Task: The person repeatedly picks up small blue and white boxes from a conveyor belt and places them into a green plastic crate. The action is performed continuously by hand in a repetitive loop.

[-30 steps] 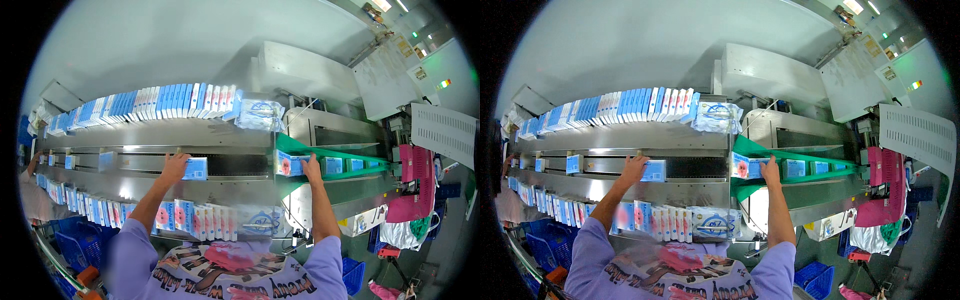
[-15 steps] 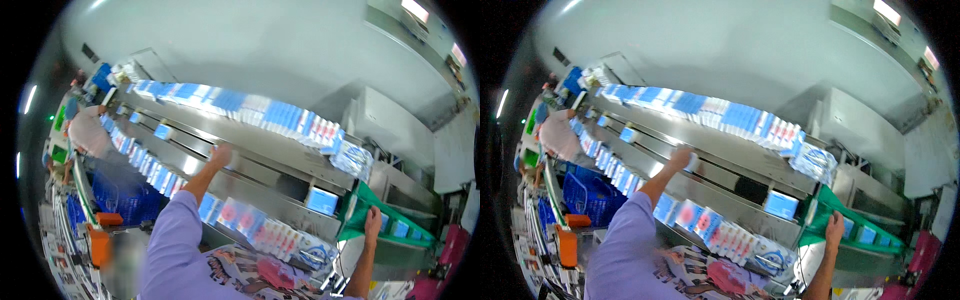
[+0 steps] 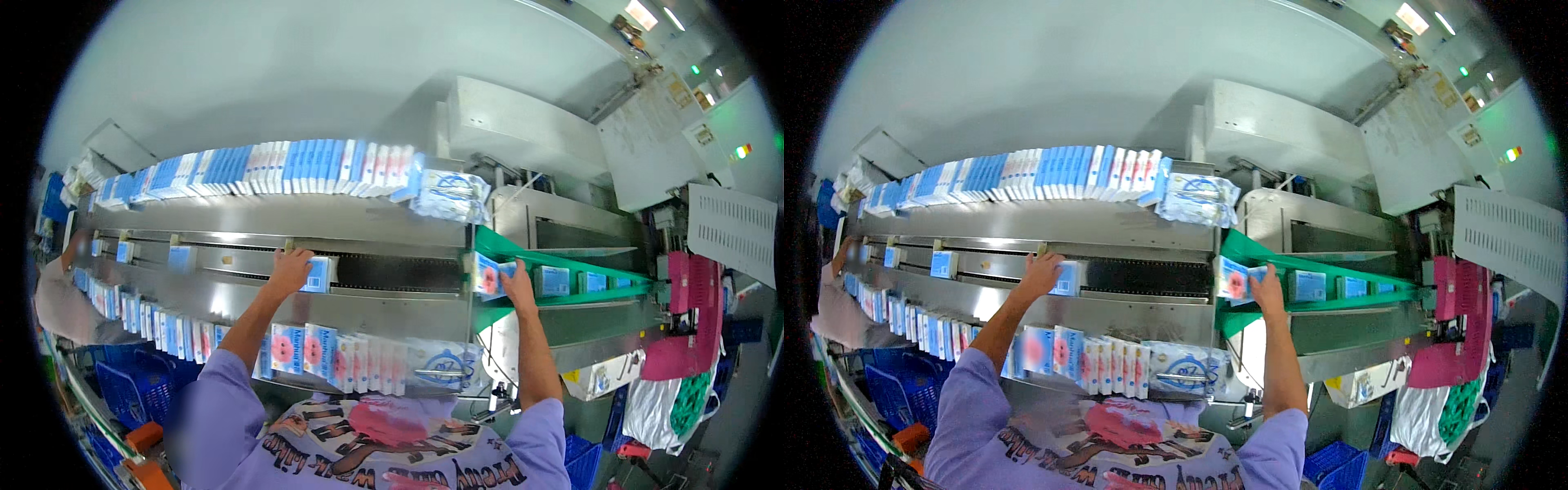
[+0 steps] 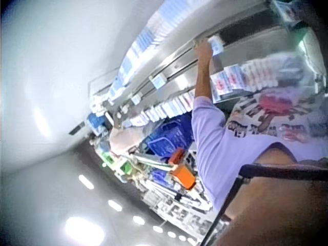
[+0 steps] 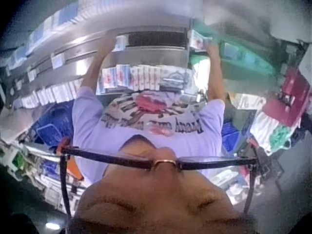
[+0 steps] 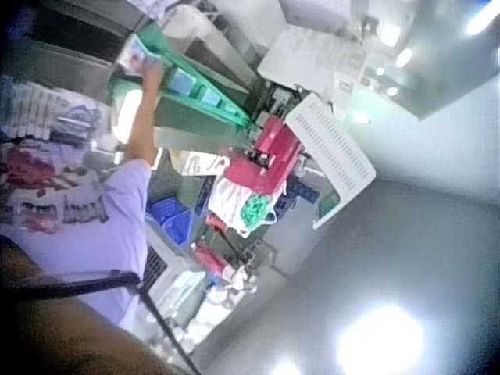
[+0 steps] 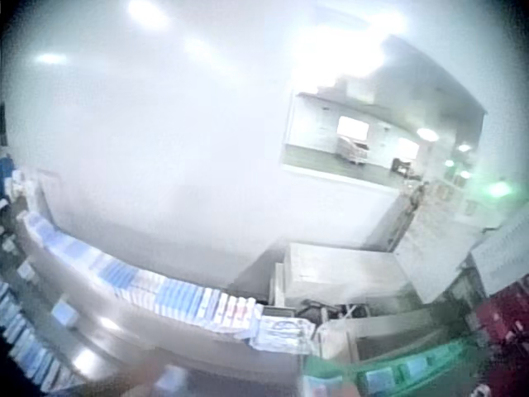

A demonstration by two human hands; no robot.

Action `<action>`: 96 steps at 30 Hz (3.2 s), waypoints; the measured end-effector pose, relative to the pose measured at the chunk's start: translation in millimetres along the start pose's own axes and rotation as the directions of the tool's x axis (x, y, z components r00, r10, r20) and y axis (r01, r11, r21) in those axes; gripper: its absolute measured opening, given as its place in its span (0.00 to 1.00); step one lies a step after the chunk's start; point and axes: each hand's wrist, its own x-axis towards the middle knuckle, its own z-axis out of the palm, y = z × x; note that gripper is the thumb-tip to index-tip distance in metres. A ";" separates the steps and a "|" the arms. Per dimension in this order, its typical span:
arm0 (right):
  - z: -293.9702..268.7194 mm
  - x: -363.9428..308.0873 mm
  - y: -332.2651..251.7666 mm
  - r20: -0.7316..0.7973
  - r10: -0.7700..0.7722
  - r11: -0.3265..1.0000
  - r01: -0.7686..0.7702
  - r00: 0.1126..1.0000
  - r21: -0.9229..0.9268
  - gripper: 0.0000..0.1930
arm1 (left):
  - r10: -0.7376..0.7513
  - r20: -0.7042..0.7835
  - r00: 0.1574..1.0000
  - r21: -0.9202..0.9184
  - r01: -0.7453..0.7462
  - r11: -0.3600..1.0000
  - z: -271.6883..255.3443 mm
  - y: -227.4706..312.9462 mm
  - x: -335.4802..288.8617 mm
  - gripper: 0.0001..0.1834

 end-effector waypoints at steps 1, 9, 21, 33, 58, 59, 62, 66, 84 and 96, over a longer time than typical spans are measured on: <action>1.6 1.0 4.0 -0.022 -0.022 0.999 0.021 1.000 -0.035 0.34 | 0.006 0.002 1.000 -0.010 -0.006 1.000 -1.0 9.5 1.5 0.15; -26.6 7.4 15.5 -0.119 0.139 0.985 -0.149 0.983 -0.087 0.34 | 0.097 -0.178 0.979 -0.139 -0.123 0.983 5.1 57.4 10.9 0.18; -21.8 -28.1 -37.5 -0.044 -0.155 0.973 0.160 0.987 0.167 0.19 | -0.355 -0.143 0.924 0.084 0.369 0.926 -24.2 -148.6 -34.7 0.21; 1.6 5.3 6.5 -0.023 0.030 0.998 -0.028 0.999 0.060 0.34 | -0.045 -0.014 0.999 0.017 0.045 0.999 2.5 -42.0 -4.9 0.14; -16.9 -32.6 -17.2 -0.075 -0.137 0.976 0.148 0.988 0.160 0.19 | -0.353 -0.123 0.927 0.106 0.366 0.924 -3.3 -154.2 -32.9 0.21; -10.2 -28.4 -18.4 -0.048 -0.119 0.978 0.126 0.992 0.168 0.19 | -0.363 0.025 0.932 0.078 0.360 0.930 -12.0 -154.7 -25.7 0.20; -2.8 -11.8 -11.9 0.047 -0.080 0.977 0.069 0.996 0.203 0.22 | -0.181 -0.017 0.983 0.327 0.177 0.928 9.6 -145.2 -27.9 0.15; 2.2 11.6 0.1 -0.061 -0.203 0.979 0.203 0.977 -0.002 0.28 | -0.064 0.003 0.998 -0.016 0.064 0.998 28.4 -108.3 -15.4 0.16; -40.4 10.6 22.4 -0.213 0.088 0.990 -0.110 0.973 -0.091 0.30 | 0.115 -0.327 0.938 -0.183 -0.182 0.966 2.4 63.3 9.8 0.19; -9.0 -13.5 -25.1 0.036 -0.182 0.956 0.168 0.983 0.239 0.23 | -0.303 0.096 0.948 0.248 0.272 0.930 13.6 -142.7 -29.2 0.17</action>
